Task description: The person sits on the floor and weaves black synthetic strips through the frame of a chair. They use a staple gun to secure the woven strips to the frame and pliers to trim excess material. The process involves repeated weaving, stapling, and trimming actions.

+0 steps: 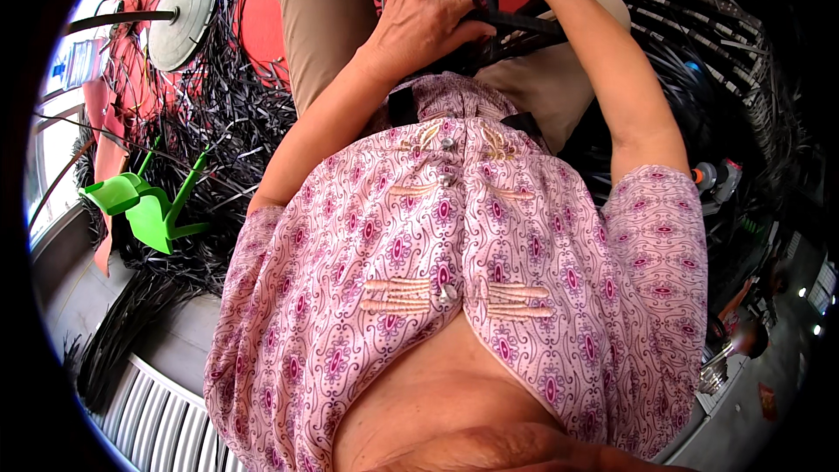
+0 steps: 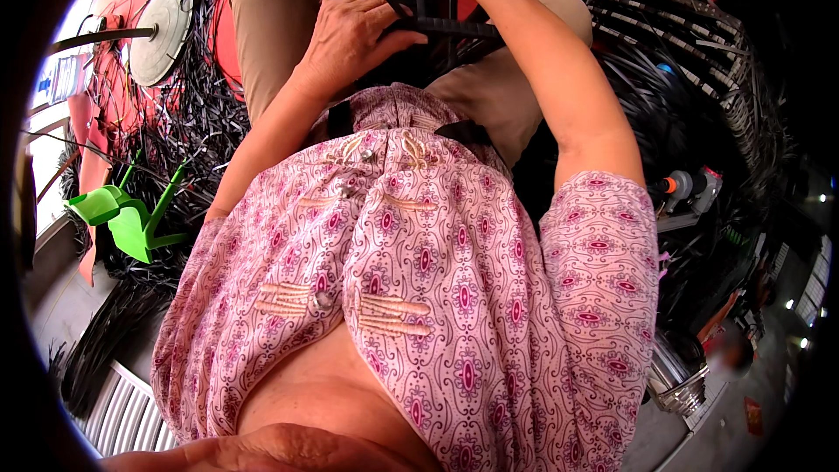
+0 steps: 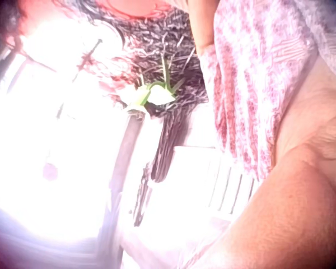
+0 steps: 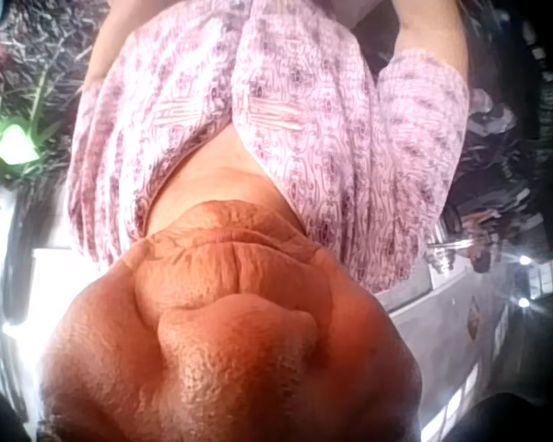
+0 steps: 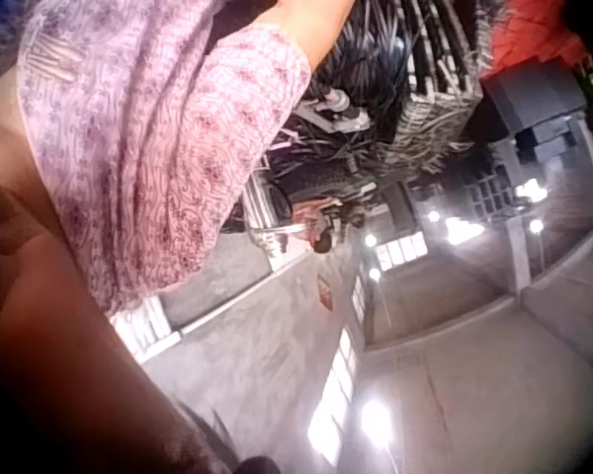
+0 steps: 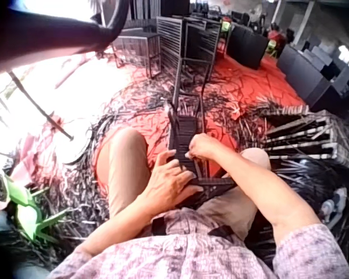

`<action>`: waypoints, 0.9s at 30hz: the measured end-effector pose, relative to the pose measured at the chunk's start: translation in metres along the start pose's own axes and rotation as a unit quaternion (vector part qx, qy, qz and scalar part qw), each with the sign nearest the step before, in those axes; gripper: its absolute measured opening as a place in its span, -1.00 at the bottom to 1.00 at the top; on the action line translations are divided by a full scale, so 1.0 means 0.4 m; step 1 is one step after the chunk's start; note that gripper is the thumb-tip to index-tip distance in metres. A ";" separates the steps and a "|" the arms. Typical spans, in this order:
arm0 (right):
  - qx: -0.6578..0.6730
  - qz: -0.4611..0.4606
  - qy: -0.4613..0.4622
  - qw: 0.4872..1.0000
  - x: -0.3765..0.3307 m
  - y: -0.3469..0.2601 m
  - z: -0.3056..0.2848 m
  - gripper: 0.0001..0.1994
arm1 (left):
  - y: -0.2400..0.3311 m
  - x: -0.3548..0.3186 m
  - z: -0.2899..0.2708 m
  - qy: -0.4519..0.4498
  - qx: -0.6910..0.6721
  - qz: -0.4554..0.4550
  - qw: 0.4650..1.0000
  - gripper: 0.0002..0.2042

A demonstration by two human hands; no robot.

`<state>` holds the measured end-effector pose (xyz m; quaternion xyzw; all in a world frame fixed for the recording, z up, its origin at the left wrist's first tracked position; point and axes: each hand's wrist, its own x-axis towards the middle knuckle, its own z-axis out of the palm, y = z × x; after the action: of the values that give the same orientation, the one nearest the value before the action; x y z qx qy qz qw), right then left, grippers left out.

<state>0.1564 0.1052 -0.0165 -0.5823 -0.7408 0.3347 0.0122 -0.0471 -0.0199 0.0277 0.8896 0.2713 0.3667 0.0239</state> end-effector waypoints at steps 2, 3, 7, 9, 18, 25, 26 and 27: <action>-0.055 -0.001 -0.031 0.998 0.007 0.003 0.024 -0.72 | -0.001 0.008 0.006 -0.015 -0.003 -0.001 1.000 -0.67; -0.162 -0.021 0.017 0.986 0.006 0.008 0.039 -0.72 | 0.002 0.012 0.004 -0.024 0.004 0.000 1.000 -0.67; -0.148 0.013 -0.011 0.989 0.009 -0.001 0.040 -0.72 | 0.018 0.022 -0.024 -0.057 0.021 0.013 0.998 -0.62; -0.142 -0.020 -0.030 0.989 0.030 0.031 0.056 -0.73 | 0.002 0.022 -0.021 -0.071 0.001 0.053 0.996 -0.60; -0.155 0.068 0.084 0.982 0.010 -0.016 0.025 -0.51 | -0.034 0.041 0.016 -0.170 -0.050 0.068 0.982 -0.65; 0.099 -0.155 0.422 0.888 -0.070 -0.002 -0.050 -0.70 | -0.043 0.132 0.022 -0.380 -0.092 0.025 0.920 -0.59; 0.141 -0.163 0.445 0.869 -0.100 -0.025 -0.063 -0.73 | -0.049 0.141 0.017 -0.405 -0.092 0.021 0.909 -0.58; 0.149 -0.137 0.464 0.863 -0.146 -0.048 -0.068 -0.77 | -0.056 0.149 0.013 -0.430 -0.093 0.017 0.898 -0.57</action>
<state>0.1700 0.0656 0.0362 -0.5544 -0.6634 0.1272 0.4861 -0.0192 0.0296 0.0564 0.9588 0.1841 -0.0272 0.2144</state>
